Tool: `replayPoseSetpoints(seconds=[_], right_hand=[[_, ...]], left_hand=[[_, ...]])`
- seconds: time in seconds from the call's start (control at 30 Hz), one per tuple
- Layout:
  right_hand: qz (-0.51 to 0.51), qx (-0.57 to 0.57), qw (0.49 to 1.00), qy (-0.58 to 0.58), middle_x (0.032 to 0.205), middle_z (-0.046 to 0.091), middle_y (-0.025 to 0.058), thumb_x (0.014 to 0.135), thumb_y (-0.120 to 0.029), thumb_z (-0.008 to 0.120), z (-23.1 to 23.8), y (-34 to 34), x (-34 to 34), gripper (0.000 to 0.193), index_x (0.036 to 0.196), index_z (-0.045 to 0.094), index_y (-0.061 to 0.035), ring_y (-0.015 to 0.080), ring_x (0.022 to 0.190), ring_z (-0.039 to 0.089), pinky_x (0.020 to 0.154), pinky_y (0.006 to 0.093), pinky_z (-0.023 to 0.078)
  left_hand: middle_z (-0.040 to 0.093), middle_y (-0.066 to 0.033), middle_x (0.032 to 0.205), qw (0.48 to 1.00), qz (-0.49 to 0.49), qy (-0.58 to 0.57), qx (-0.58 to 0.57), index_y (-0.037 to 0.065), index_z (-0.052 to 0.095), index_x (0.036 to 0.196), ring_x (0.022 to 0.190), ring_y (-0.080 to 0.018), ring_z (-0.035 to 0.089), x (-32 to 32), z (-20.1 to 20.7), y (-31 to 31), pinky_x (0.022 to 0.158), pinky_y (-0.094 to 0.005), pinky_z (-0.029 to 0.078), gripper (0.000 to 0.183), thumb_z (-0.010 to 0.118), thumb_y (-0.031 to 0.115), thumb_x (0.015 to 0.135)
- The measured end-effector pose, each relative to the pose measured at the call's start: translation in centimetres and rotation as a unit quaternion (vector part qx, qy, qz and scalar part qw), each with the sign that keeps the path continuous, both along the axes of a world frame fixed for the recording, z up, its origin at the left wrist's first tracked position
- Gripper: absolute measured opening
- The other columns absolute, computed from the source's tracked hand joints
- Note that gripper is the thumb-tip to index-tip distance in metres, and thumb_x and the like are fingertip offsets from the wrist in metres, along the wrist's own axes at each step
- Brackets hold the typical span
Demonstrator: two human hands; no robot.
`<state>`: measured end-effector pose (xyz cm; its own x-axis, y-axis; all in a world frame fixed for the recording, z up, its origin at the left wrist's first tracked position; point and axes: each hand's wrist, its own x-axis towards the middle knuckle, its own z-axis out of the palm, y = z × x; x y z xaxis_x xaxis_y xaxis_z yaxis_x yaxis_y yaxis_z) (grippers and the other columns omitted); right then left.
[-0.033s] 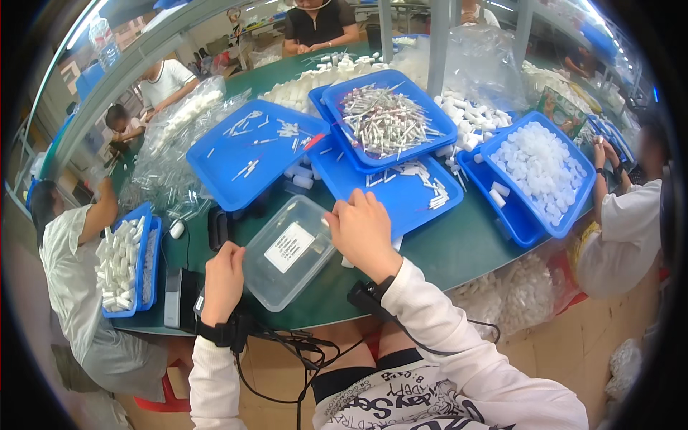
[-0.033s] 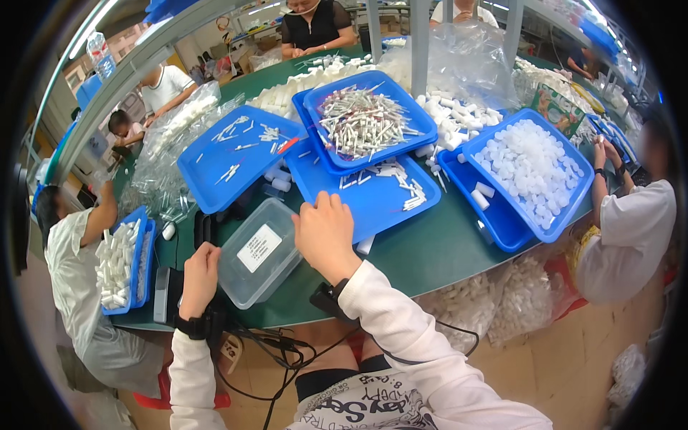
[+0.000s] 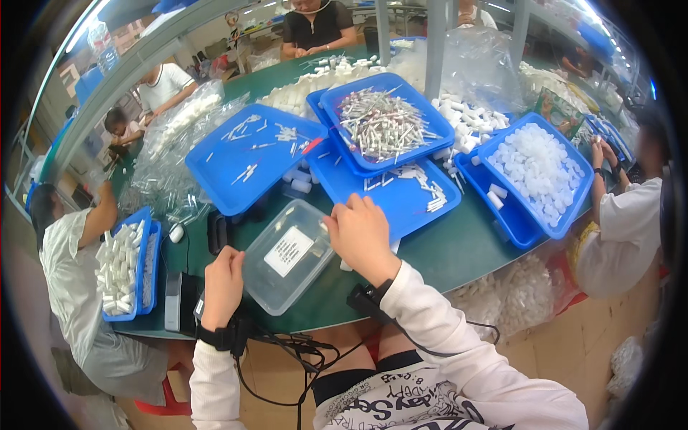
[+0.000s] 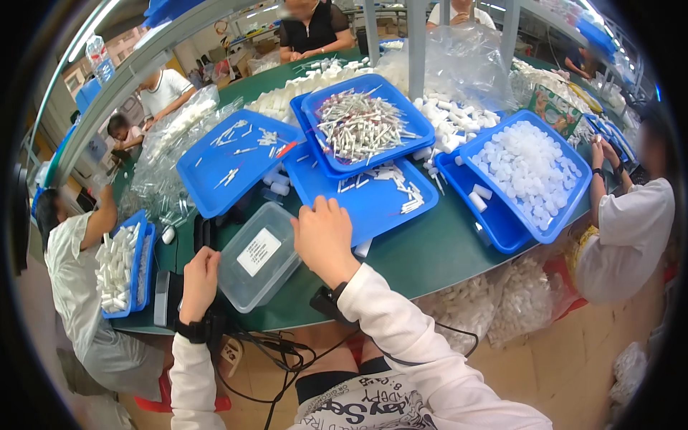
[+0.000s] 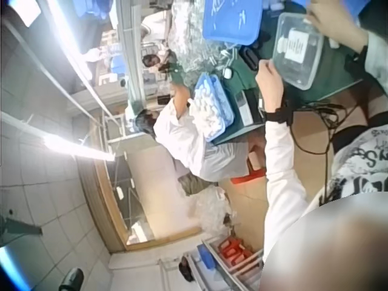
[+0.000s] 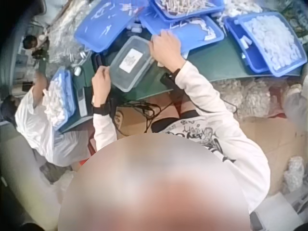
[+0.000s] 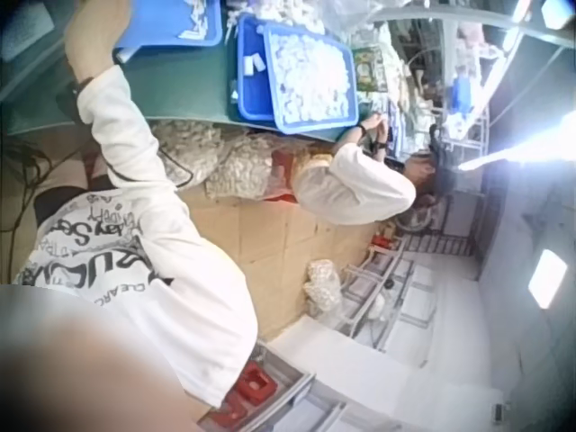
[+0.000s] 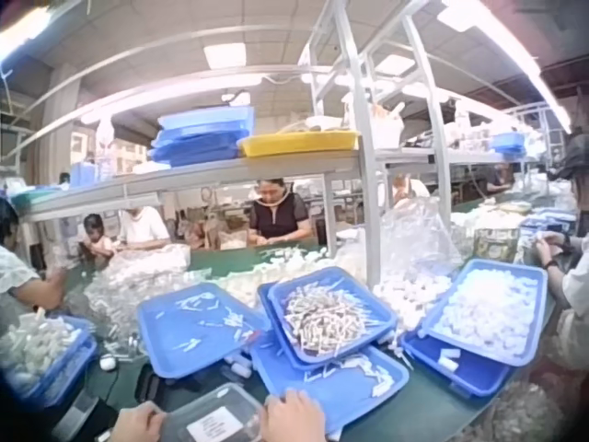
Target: The person repeatedly picks a thin stick and a white cotton tip from blue trays, inserts the tip onto the stick, and places the assembled swab into a clear plastic container. The process is repeated continuously throughout the clip.
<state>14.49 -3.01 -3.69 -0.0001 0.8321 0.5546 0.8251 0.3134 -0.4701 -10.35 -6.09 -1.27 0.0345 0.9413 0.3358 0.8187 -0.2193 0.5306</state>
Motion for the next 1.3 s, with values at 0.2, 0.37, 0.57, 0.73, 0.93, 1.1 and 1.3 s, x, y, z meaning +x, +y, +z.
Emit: replayPoseSetpoints(seconds=[0.2,0.37,0.57,0.73,0.93,1.1,1.3], right_hand=[[0.008,-0.002,0.997,0.081,0.075,0.063,0.0107,0.086,-0.022,0.063,0.9,-0.6,0.4,0.02,0.078,0.061,-0.0041,0.0301,0.074,0.059,0.063,0.0412,0.048],[-0.008,-0.021,0.997,0.077,0.074,0.063,0.0093,0.086,-0.021,0.062,2.3,-1.9,1.5,0.017,0.076,0.061,-0.0074,0.0278,0.073,0.058,0.06,0.0389,0.047],[-0.005,0.123,0.992,-0.024,0.078,0.055,0.0053,0.079,-0.021,0.066,-0.6,-1.5,-1.1,0.012,0.076,0.064,-0.0091,0.0241,0.078,0.053,0.066,0.0362,0.044],[0.096,0.015,0.995,0.007,0.109,0.056,0.0157,0.083,-0.039,0.064,1.0,-2.7,-0.7,0.039,0.102,0.062,-0.0042,0.0325,0.101,0.053,0.088,0.0447,0.041],[0.312,0.005,0.947,-0.077,0.142,0.035,0.0279,0.08,-0.067,0.055,0.2,-4.9,-0.8,0.087,0.14,0.038,-0.006,0.0436,0.131,0.035,0.109,0.0574,0.023],[0.225,0.028,0.972,-0.058,0.141,0.037,0.0296,0.086,-0.048,0.059,-0.3,-5.2,-2.7,0.075,0.14,0.038,-0.0017,0.0457,0.13,0.038,0.105,0.0566,0.032],[0.14,0.203,0.968,0.052,0.12,0.06,0.0173,0.079,-0.007,0.057,3.0,-4.8,1.0,0.053,0.131,0.051,-0.0015,0.0343,0.107,0.06,0.095,0.044,0.046]], left_hand=[[0.052,0.0004,0.058,0.992,0.014,-0.101,-0.069,0.0,0.058,0.087,0.048,-0.0054,0.047,-0.1,0.8,-0.3,0.041,-0.0214,0.036,0.015,0.057,0.013,0.094],[0.055,-0.0038,0.058,0.988,0.018,-0.127,-0.085,-0.004,0.059,0.088,0.047,-0.0081,0.052,1.3,2.4,-0.4,0.044,-0.0229,0.04,0.011,0.06,0.007,0.09],[0.063,-0.0108,0.06,0.995,0.026,-0.063,-0.067,-0.006,0.06,0.077,0.049,-0.0143,0.062,0.3,1.6,0.3,0.047,-0.0266,0.045,0.012,0.066,0.004,0.082],[0.062,-0.0154,0.069,0.998,0.013,-0.038,-0.042,-0.004,0.061,0.078,0.059,-0.0294,0.062,-0.1,0.2,1.3,0.056,-0.0359,0.046,0.01,0.067,0.005,0.078],[0.063,-0.0098,0.074,0.998,0.039,-0.022,-0.034,-0.002,0.063,0.083,0.068,-0.0183,0.06,0.7,3.5,-0.3,0.062,-0.03,0.045,0.013,0.065,0.011,0.081],[0.062,-0.0016,0.091,0.898,-0.071,-0.371,-0.224,-0.002,0.066,0.093,0.085,-0.0126,0.056,1.6,3.9,-0.9,0.074,-0.0252,0.042,0.025,0.056,0.022,0.094],[0.063,-0.0169,0.109,0.986,-0.093,-0.063,-0.124,-0.002,0.061,0.114,0.103,-0.0241,0.058,1.5,1.3,-0.3,0.082,-0.0337,0.047,0.033,0.063,0.018,0.087]])
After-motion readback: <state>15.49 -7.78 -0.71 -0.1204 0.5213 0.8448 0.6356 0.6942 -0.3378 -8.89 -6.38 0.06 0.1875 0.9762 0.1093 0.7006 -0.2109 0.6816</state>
